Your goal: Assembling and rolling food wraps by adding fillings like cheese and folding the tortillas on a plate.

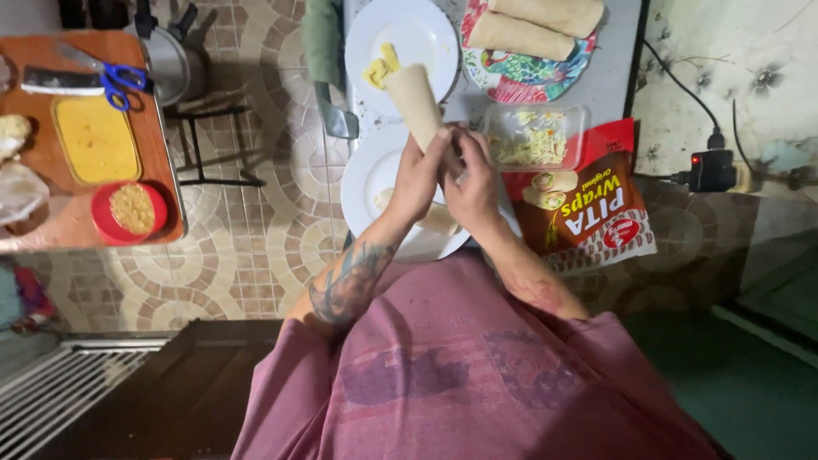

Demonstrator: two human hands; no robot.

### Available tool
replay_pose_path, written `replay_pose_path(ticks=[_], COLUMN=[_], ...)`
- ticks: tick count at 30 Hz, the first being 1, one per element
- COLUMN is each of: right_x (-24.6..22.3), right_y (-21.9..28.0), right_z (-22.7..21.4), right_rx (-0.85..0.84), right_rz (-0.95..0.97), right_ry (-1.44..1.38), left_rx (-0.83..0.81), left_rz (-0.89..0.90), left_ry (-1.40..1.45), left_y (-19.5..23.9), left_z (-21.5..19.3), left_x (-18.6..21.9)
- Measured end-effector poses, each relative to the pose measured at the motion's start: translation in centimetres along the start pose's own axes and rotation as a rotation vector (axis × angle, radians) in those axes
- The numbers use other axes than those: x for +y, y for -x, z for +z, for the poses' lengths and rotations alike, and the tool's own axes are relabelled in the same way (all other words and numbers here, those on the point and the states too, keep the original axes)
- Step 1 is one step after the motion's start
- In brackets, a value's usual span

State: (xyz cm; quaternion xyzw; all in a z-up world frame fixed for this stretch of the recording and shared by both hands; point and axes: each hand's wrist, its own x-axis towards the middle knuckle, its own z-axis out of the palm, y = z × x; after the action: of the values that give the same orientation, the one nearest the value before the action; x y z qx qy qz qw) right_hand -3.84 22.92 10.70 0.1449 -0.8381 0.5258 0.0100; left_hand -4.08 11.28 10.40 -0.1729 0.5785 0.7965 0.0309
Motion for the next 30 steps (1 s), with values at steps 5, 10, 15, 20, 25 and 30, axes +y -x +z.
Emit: replay_pose_path(ticks=[5,10,15,20,25,30], right_x=[1.2,4.6,12.7,15.7,16.2,15.4], right_y=[-0.2,-4.9,-13.3,-14.8,-15.6,-15.9], right_z=[0.5,-4.3,-7.9,-6.7,-6.5,-7.0], right_rx=[0.042,-0.246,-0.062,-0.098,-0.189,-0.329], right_rz=[-0.112,0.018,-0.21,-0.35,-0.275,-0.221], right_ry=[0.232,0.112,0.824,1.114,1.119,0.991], left_rx=[0.046,0.05,-0.111,-0.096,-0.164,-0.22], left_rz=[0.012,-0.269,-0.205,-0.086,-0.036,-0.023], left_ry=[-0.031,0.036,-0.227,-0.377,-0.254,-0.274], left_y=[0.2,-1.0,-1.8,-3.2,-5.1,-6.4], left_z=[-1.0,-5.4,-8.8,-9.8,-10.6,-11.1], left_x=[-1.2,-1.4,3.1,5.6,6.4,5.9])
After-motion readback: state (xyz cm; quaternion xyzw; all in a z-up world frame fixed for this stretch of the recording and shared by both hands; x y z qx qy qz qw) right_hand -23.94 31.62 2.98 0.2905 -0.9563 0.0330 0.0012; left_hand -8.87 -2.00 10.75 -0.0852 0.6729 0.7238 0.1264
